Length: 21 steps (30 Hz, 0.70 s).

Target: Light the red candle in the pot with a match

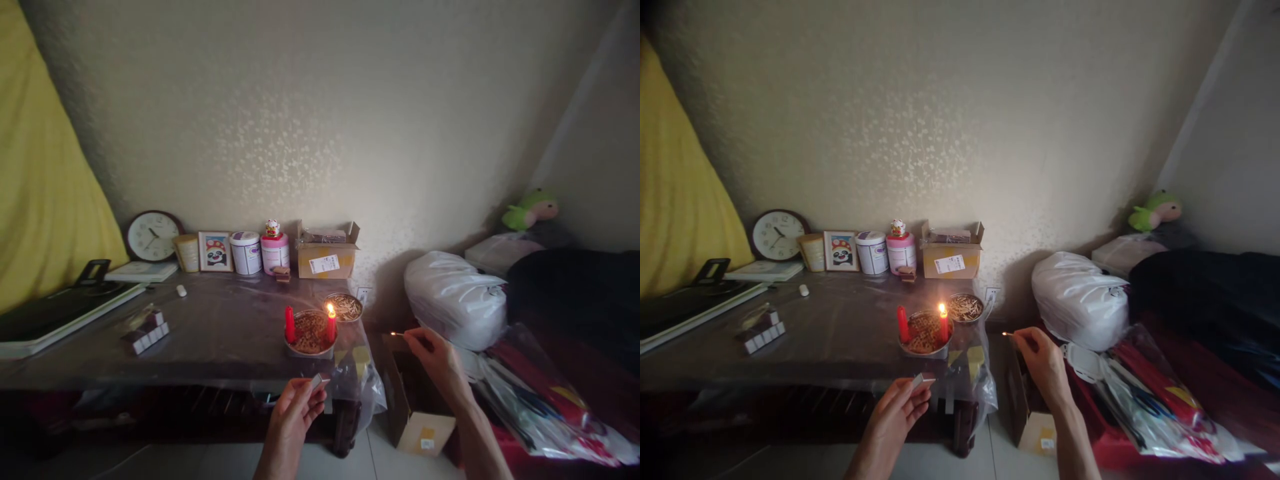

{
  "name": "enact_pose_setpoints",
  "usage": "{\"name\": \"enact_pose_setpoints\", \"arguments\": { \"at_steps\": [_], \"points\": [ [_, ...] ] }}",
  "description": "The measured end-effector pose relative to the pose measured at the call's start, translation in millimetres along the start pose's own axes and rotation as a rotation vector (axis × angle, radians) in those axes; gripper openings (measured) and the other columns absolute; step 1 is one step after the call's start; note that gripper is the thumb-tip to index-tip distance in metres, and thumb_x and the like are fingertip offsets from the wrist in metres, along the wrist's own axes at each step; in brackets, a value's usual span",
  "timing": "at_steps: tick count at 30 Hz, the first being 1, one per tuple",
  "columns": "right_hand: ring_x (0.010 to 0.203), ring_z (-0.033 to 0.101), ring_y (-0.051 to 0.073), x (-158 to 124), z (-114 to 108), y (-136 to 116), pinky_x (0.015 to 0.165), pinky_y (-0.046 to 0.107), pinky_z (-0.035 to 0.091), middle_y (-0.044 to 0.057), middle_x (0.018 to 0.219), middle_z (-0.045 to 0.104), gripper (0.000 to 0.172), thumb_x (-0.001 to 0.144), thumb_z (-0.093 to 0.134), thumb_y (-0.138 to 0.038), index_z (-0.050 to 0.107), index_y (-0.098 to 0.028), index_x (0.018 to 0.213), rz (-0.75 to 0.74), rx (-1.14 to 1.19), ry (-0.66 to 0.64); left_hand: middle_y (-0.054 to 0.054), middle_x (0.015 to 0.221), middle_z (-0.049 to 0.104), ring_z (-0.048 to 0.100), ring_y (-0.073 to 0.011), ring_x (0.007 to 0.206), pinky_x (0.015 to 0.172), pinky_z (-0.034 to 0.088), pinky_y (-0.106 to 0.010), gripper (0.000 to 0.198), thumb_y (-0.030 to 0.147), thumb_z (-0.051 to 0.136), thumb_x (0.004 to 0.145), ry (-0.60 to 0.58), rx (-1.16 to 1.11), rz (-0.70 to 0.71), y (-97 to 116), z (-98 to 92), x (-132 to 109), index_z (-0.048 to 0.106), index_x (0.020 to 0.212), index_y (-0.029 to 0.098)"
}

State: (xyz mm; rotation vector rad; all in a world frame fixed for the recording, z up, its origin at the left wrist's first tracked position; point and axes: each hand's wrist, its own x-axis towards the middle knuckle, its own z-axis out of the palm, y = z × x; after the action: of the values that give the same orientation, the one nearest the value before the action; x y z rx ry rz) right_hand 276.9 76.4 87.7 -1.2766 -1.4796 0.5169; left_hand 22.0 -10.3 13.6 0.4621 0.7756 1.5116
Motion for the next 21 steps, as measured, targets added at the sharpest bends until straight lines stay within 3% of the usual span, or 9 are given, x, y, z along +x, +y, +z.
{"name": "enact_pose_setpoints", "arguments": {
  "at_steps": [3,6,8,11,13,17,19,21],
  "points": [
    [0.066,0.056,0.016,4,6,5,0.064,0.029,0.047,0.0,0.068,0.063,0.024,0.067,0.073,-0.043,0.068,-0.02,0.072,0.064,0.241,-0.035,-0.009,0.088,0.078,0.067,-0.0177,0.08,0.076,0.049,-0.029,0.028,0.039,0.08,0.064,0.014,0.0,-0.009,3,2.2,-2,0.066,0.075,0.018],
    [0.061,0.054,0.012,-2,2,-9,0.061,0.027,0.047,-0.001,0.067,0.061,0.027,0.06,0.081,-0.042,0.066,-0.02,0.067,0.164,0.555,-0.014,-0.009,0.088,0.078,0.067,-0.0176,0.08,0.075,0.049,-0.029,0.029,0.041,0.08,0.063,0.002,0.003,-0.017,4,2.3,-3,0.066,0.075,0.018],
    [0.057,0.052,0.011,-10,-5,-21,0.056,0.026,0.046,-0.002,0.065,0.058,0.029,0.063,0.079,-0.047,0.062,-0.022,0.065,0.119,0.665,-0.042,-0.008,0.088,0.078,0.067,-0.0173,0.081,0.077,0.049,-0.029,0.027,0.039,0.078,0.065,-0.015,-0.002,-0.013,4,1.5,-3,0.065,0.076,0.019],
    [0.05,0.048,0.013,-18,-12,-28,0.047,0.028,0.041,-0.002,0.053,0.051,0.039,0.063,0.073,-0.057,0.055,-0.024,0.054,-0.032,0.632,-0.191,-0.008,0.085,0.077,0.067,-0.0171,0.079,0.077,0.049,-0.03,0.024,0.037,0.077,0.067,-0.005,-0.003,-0.019,4,1.3,-3,0.065,0.076,0.019],
    [0.051,0.049,0.015,-16,-8,-20,0.048,0.029,0.041,-0.001,0.052,0.053,0.036,0.058,0.079,-0.05,0.056,-0.024,0.051,-0.041,0.463,-0.223,-0.008,0.085,0.077,0.067,-0.0172,0.079,0.077,0.049,-0.03,0.024,0.037,0.077,0.068,0.006,0.003,-0.02,4,2.0,-3,0.065,0.076,0.018],
    [0.063,0.054,0.017,-3,6,2,0.06,0.029,0.042,0.001,0.067,0.063,0.019,0.064,0.076,-0.04,0.068,-0.023,0.064,0.009,0.08,-0.051,-0.009,0.089,0.078,0.067,-0.0175,0.079,0.076,0.049,-0.03,0.025,0.038,0.078,0.067,-0.001,-0.003,-0.008,4,1.9,-3,0.065,0.076,0.018],
    [0.066,0.056,0.017,-2,8,2,0.063,0.029,0.043,0.001,0.068,0.064,0.021,0.067,0.074,-0.041,0.069,-0.022,0.07,0.053,0.13,-0.034,-0.009,0.088,0.078,0.067,-0.0174,0.079,0.076,0.049,-0.03,0.025,0.038,0.078,0.066,0.002,-0.01,-0.008,3,0.7,-3,0.065,0.076,0.018],
    [0.065,0.055,0.015,-6,4,-9,0.064,0.028,0.043,0.0,0.068,0.062,0.022,0.069,0.075,-0.041,0.067,-0.021,0.072,0.091,0.338,-0.081,-0.008,0.086,0.078,0.067,-0.0174,0.079,0.076,0.049,-0.029,0.025,0.038,0.078,0.067,0.002,-0.012,-0.013,3,-0.2,-2,0.065,0.076,0.018]
  ]
}}
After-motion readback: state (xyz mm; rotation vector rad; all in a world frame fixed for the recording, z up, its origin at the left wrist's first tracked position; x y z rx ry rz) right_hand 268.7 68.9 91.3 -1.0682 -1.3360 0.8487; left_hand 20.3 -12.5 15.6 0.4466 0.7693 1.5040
